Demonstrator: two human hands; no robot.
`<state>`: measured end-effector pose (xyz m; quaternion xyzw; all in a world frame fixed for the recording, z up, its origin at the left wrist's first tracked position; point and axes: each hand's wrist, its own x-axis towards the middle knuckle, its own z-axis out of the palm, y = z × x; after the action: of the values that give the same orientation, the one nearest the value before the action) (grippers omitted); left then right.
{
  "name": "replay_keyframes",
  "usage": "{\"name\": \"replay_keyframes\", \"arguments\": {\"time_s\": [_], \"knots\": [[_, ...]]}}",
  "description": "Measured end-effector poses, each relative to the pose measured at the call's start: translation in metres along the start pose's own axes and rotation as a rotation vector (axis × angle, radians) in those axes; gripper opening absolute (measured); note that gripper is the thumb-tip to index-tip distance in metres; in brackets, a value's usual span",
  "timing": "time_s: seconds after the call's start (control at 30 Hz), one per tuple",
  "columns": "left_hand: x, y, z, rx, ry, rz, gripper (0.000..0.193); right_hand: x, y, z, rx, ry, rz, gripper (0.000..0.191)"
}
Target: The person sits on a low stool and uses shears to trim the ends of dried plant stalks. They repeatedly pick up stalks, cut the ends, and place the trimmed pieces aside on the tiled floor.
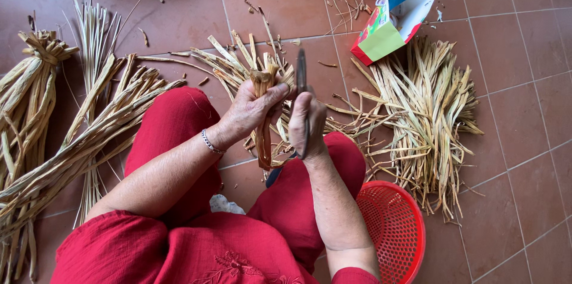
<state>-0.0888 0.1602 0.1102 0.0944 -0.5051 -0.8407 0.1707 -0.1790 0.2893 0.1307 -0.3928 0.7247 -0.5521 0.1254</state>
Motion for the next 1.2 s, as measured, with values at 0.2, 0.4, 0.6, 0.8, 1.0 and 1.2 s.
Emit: {"name": "replay_keyframes", "arguments": {"time_s": [0.2, 0.4, 0.6, 0.8, 1.0, 1.2], "knots": [[0.008, -0.016, -0.009, -0.036, -0.059, 0.067, 0.016, 0.003, -0.003, -0.015, -0.061, 0.199, -0.134, 0.027], [0.006, -0.026, -0.007, 0.538, -0.137, 0.379, 0.05, 0.003, -0.009, -0.009, -0.149, 0.158, -0.115, 0.017], [0.004, -0.013, -0.006, 0.258, -0.315, 0.146, 0.071, 0.0, -0.002, -0.013, 0.111, 0.109, -0.029, 0.007], [0.003, -0.013, -0.01, 0.106, -0.107, 0.092, 0.038, -0.001, -0.001, -0.023, 0.45, 0.097, 0.244, 0.013], [0.002, -0.021, -0.012, 0.155, -0.075, 0.049, 0.019, 0.002, -0.008, -0.021, 0.476, 0.057, 0.227, 0.012], [0.001, -0.016, -0.014, 0.209, -0.086, 0.076, 0.019, 0.002, -0.012, -0.022, 0.479, 0.052, 0.262, 0.013]]}}
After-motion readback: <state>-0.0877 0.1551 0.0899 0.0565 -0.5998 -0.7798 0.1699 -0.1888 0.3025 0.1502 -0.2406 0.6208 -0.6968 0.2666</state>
